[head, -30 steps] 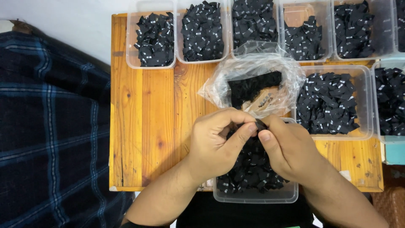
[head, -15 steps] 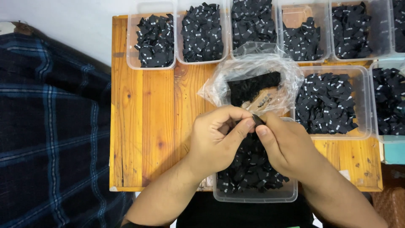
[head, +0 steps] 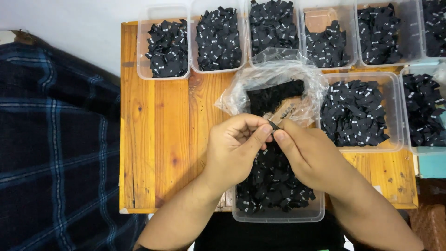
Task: Assembling small black plastic clips by joining two components together by hand and using a small tool.
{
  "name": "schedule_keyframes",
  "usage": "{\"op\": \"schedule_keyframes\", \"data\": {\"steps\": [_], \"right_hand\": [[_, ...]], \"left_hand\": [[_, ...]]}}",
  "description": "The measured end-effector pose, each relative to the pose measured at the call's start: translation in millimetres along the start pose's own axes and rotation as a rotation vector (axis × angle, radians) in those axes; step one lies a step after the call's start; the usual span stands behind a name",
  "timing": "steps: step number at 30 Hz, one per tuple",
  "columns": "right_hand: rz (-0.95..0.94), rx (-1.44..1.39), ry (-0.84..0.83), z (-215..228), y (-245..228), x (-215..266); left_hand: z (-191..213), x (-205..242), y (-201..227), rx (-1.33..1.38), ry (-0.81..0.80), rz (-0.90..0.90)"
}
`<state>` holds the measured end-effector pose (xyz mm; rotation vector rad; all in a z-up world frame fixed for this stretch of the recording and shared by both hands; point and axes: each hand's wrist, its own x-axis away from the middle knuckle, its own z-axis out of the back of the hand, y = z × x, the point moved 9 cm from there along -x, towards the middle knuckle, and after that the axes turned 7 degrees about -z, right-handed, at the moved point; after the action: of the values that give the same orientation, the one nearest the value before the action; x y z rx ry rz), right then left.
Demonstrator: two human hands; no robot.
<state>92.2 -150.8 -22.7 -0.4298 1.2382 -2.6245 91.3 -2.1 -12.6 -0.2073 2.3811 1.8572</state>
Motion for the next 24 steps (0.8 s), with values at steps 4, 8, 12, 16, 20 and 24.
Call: {"op": "schedule_keyframes", "data": {"steps": [4,8,12,16,20,24], "right_hand": [[0.000,-0.079,-0.008,2,2,-6],[0.095,-0.484,-0.050,1,7,-7],[0.167,-0.694,-0.009,9,5,-8],[0.193,-0.656,0.111,22,-1,-6],[0.180,-0.585,0.173,26,-6,-7],[0.167,-0.552,0.200,31,-25,-8]], "left_hand": [[2,0,-1,-0.002,0.041,0.023],[4,1,-6,0.042,0.069,0.038],[4,1,-7,0.092,0.087,0.051],[1,3,-9,0.155,0.086,0.075],[-1,3,-8,0.230,0.066,0.052],[-5,6,-18,0.456,0.050,0.152]]}}
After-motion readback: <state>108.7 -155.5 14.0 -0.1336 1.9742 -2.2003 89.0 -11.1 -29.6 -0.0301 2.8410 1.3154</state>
